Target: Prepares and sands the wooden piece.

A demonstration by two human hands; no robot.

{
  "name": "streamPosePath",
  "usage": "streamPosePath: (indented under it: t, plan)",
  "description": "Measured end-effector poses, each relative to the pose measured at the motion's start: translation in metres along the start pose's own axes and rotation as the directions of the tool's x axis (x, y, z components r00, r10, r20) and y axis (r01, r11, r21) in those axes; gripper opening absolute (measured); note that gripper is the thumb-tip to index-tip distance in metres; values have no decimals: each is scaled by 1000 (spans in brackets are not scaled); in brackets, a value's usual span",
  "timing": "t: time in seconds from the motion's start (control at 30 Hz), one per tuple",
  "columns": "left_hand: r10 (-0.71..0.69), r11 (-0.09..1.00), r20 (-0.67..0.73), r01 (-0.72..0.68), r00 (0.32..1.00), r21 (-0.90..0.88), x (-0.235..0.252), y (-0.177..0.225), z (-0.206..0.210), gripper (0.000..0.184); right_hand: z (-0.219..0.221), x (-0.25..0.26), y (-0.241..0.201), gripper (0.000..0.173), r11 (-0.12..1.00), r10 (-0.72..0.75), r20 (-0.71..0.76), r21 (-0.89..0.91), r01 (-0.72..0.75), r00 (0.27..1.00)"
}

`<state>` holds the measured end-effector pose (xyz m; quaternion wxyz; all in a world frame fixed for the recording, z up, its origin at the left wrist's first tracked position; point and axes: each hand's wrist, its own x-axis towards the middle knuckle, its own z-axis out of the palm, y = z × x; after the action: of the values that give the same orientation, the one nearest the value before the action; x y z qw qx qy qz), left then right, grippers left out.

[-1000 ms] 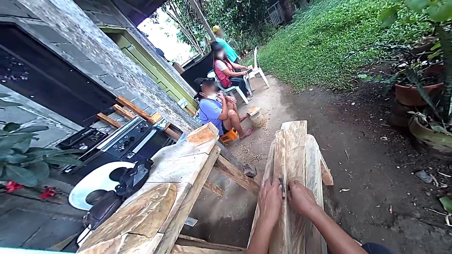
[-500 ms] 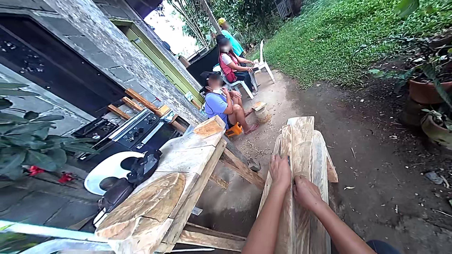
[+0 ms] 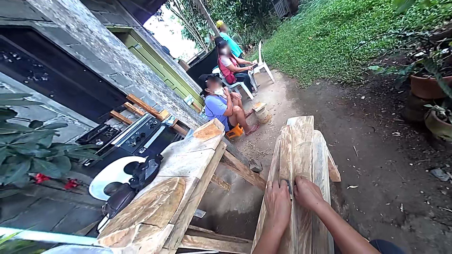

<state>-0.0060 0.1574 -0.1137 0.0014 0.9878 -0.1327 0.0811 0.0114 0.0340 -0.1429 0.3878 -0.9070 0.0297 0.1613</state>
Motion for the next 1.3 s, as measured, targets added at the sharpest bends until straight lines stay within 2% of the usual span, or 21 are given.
streamPosePath:
  t: [0.3, 0.43, 0.57, 0.73, 0.87, 1.1, 1.3]
  plan:
    - [-90, 996, 209, 87, 974, 23, 101, 25, -8, 38, 5, -3, 1, 37, 999, -12, -42, -32, 11, 999]
    - [-102, 994, 227, 94, 969, 47, 95, 24, -11, 40, 6, -7, 1, 37, 999, -22, -32, -26, 21, 999]
    - [-87, 996, 211, 87, 974, 9, 54, 17, -12, 40, 5, -7, 3, 39, 999, -36, -16, 2, 36, 999]
    - [-71, 997, 114, 70, 991, 10, 18, 6, -6, 34, 3, -4, 4, 37, 999, -38, 6, 10, 38, 999]
    - [-75, 997, 93, 73, 993, 28, 36, 11, -1, 33, 2, -2, 3, 37, 1000, -17, 5, 2, 17, 1000]
    - [-123, 991, 61, 126, 991, -43, 107, 18, 14, 33, 2, -3, 3, 36, 1000, -11, -3, -12, 11, 1000]
    - [-115, 992, 111, 119, 987, -34, 109, 15, 8, 36, 2, -1, 2, 35, 1000, -10, -8, -15, 10, 1000]
